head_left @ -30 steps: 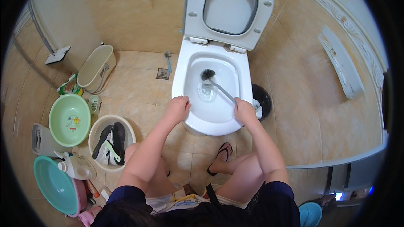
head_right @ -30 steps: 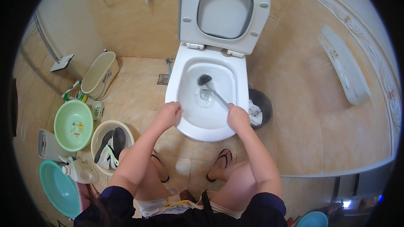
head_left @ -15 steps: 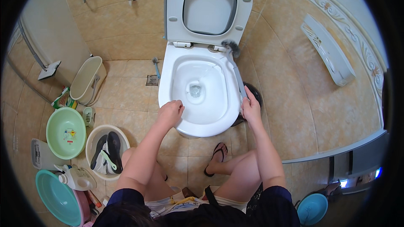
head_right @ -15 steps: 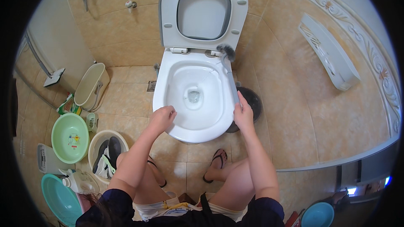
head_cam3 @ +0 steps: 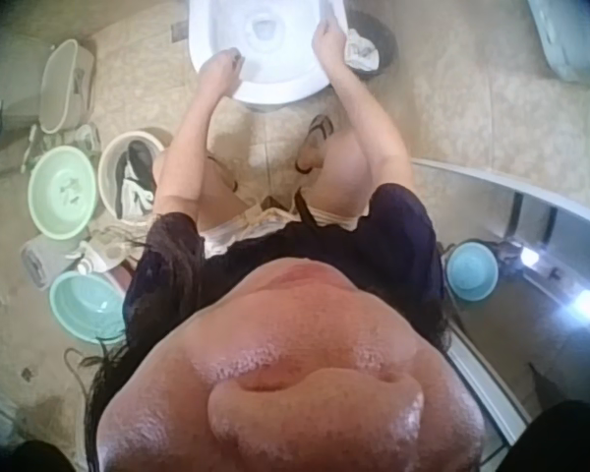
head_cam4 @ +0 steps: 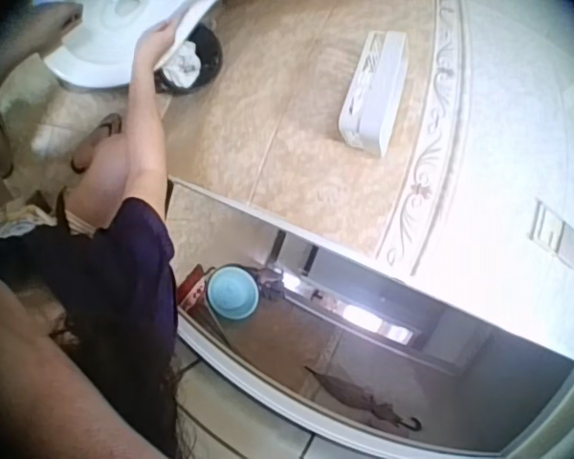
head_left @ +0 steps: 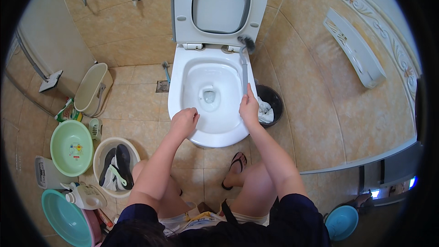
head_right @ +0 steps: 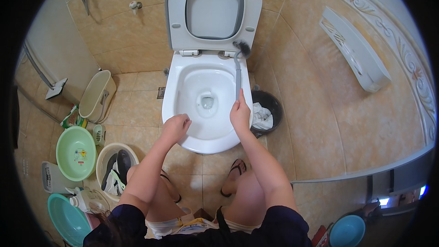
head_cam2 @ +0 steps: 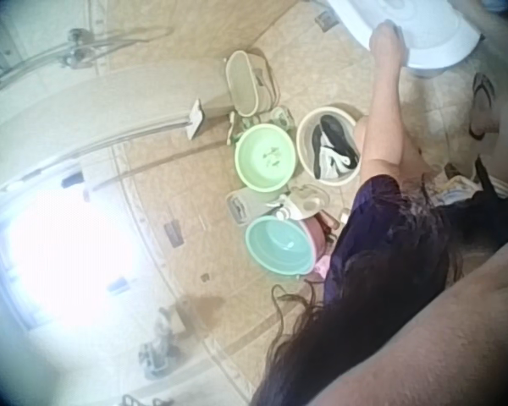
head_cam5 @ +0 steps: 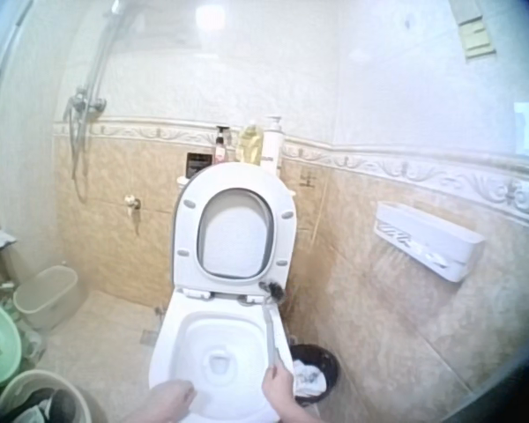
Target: The person scrubs the inside of a toilet bowl using a toilet brush. They scrub the sides and bottom of the bowl, then clean the underside of the toilet seat and the rim of the bowl.
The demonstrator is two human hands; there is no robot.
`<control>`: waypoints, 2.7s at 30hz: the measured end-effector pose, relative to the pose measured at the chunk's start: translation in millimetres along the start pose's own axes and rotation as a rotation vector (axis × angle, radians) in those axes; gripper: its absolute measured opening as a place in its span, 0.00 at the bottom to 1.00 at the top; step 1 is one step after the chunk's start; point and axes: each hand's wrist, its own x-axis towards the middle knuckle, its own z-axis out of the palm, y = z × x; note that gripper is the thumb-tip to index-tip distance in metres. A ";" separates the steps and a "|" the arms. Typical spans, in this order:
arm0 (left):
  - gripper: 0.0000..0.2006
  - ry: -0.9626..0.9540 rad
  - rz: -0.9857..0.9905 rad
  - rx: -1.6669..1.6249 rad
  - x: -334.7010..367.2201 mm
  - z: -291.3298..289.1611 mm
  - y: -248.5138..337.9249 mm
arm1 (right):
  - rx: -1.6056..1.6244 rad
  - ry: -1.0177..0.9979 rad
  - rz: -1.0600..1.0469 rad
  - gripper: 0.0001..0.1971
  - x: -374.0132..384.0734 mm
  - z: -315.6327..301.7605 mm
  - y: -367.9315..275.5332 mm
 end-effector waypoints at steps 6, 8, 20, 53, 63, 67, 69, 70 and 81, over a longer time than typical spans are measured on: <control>0.07 0.012 0.014 -0.030 -0.6 1.2 -1.4 | 0.091 0.060 -0.022 0.23 -0.2 -11.8 -12.6; 0.07 0.009 0.015 -0.043 -1.2 0.8 0.7 | 0.131 0.149 -0.060 0.22 11.8 -9.4 -5.3; 0.08 0.037 -0.038 -0.046 -4.6 -1.1 -3.3 | 0.095 0.117 -0.053 0.21 4.3 -4.6 -3.9; 0.08 0.042 0.001 -0.046 -1.4 -1.1 -4.7 | 0.409 0.089 0.248 0.22 2.2 -5.0 -16.0; 0.08 0.056 -0.013 -0.025 -2.2 0.3 -6.6 | 0.459 -0.005 0.343 0.21 -6.8 -12.7 -18.4; 0.09 0.016 -0.029 -0.019 -2.9 -2.5 -5.8 | 0.308 0.124 0.125 0.21 5.1 -7.1 -1.5; 0.09 0.015 -0.029 0.008 -4.4 2.5 -6.5 | 0.181 0.113 0.122 0.20 8.5 2.7 11.8; 0.09 0.003 -0.030 -0.006 0.2 7.1 -5.2 | 0.213 0.142 0.045 0.20 10.8 9.3 28.6; 0.08 0.033 -0.022 -0.033 3.7 7.8 -14.0 | 0.221 0.162 -0.048 0.20 15.2 -4.5 7.1</control>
